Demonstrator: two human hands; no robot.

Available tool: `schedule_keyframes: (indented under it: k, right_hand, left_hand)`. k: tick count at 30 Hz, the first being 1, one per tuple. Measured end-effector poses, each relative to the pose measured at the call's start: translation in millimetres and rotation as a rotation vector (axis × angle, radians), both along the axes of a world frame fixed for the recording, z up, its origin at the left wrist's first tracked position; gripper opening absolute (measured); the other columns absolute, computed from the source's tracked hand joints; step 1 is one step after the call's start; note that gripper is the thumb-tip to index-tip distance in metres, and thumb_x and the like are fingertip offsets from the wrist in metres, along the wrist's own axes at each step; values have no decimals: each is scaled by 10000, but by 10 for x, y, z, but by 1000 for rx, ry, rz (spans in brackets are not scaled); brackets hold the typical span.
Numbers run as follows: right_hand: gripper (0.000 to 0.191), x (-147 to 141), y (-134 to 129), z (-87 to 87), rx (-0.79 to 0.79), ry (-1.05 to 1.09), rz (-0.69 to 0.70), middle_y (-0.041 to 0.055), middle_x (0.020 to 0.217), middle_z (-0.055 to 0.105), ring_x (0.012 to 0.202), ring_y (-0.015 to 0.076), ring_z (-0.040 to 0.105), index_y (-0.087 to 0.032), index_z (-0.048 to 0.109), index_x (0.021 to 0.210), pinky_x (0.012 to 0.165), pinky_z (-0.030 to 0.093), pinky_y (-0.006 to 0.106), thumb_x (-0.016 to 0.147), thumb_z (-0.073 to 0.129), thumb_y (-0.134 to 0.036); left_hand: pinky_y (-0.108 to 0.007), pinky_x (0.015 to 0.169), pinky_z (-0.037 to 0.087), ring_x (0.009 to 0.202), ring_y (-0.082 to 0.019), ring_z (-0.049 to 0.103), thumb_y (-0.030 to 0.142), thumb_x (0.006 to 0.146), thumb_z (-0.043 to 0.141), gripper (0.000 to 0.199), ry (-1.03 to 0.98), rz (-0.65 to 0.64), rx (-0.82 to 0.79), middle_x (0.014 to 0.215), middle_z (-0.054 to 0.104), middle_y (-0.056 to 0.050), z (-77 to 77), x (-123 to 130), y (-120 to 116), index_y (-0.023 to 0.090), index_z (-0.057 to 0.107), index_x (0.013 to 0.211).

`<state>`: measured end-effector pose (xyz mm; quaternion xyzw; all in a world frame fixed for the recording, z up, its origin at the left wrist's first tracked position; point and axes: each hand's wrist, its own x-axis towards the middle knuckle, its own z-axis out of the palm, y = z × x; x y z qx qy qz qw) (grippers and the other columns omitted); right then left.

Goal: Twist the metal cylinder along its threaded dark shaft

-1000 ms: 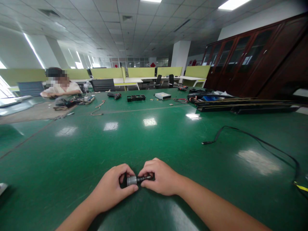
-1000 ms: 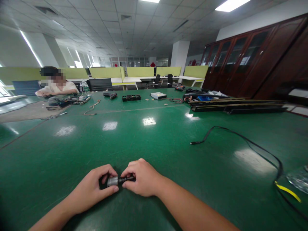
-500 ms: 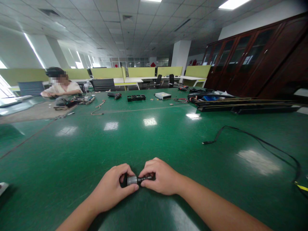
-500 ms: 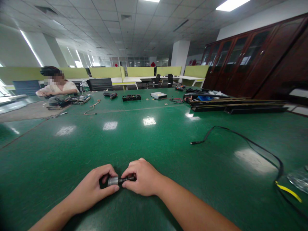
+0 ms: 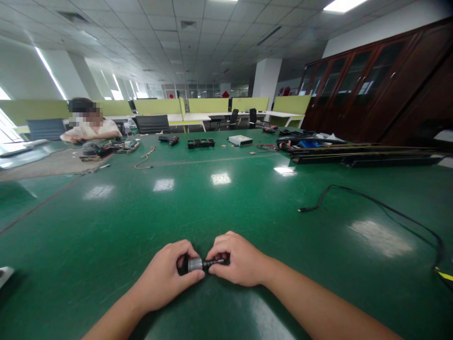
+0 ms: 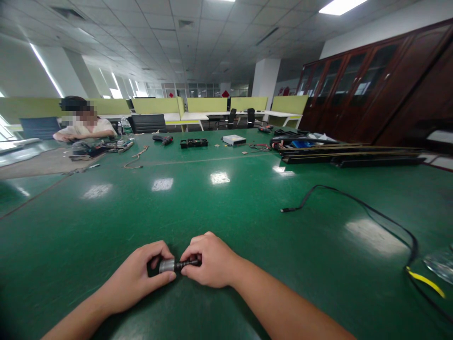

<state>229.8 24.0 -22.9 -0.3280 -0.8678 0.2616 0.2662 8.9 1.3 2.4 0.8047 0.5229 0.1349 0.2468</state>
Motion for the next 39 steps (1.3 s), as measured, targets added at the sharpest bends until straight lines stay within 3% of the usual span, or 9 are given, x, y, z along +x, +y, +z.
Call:
schedule_keyframes:
  k: [6, 39]
  right_hand:
    - [171, 2, 37, -21, -3, 12, -4, -25, 735, 663, 730, 138, 619, -216, 734, 843, 757, 386, 275, 717, 806, -306]
    - [76, 82, 31, -8, 22, 15, -64, -18, 675, 623, 654, 134, 576, -187, 700, 744, 677, 414, 259, 685, 748, -176]
  left_hand:
    - [-260, 669, 361, 745, -176, 531, 395, 786, 676, 208, 1, 0, -8, 778, 587, 18, 10, 5, 1, 211, 642, 875]
    - [-257, 653, 361, 719, -170, 525, 394, 784, 669, 203, -9, 23, -4, 759, 579, 20, 20, 24, -26, 205, 630, 847]
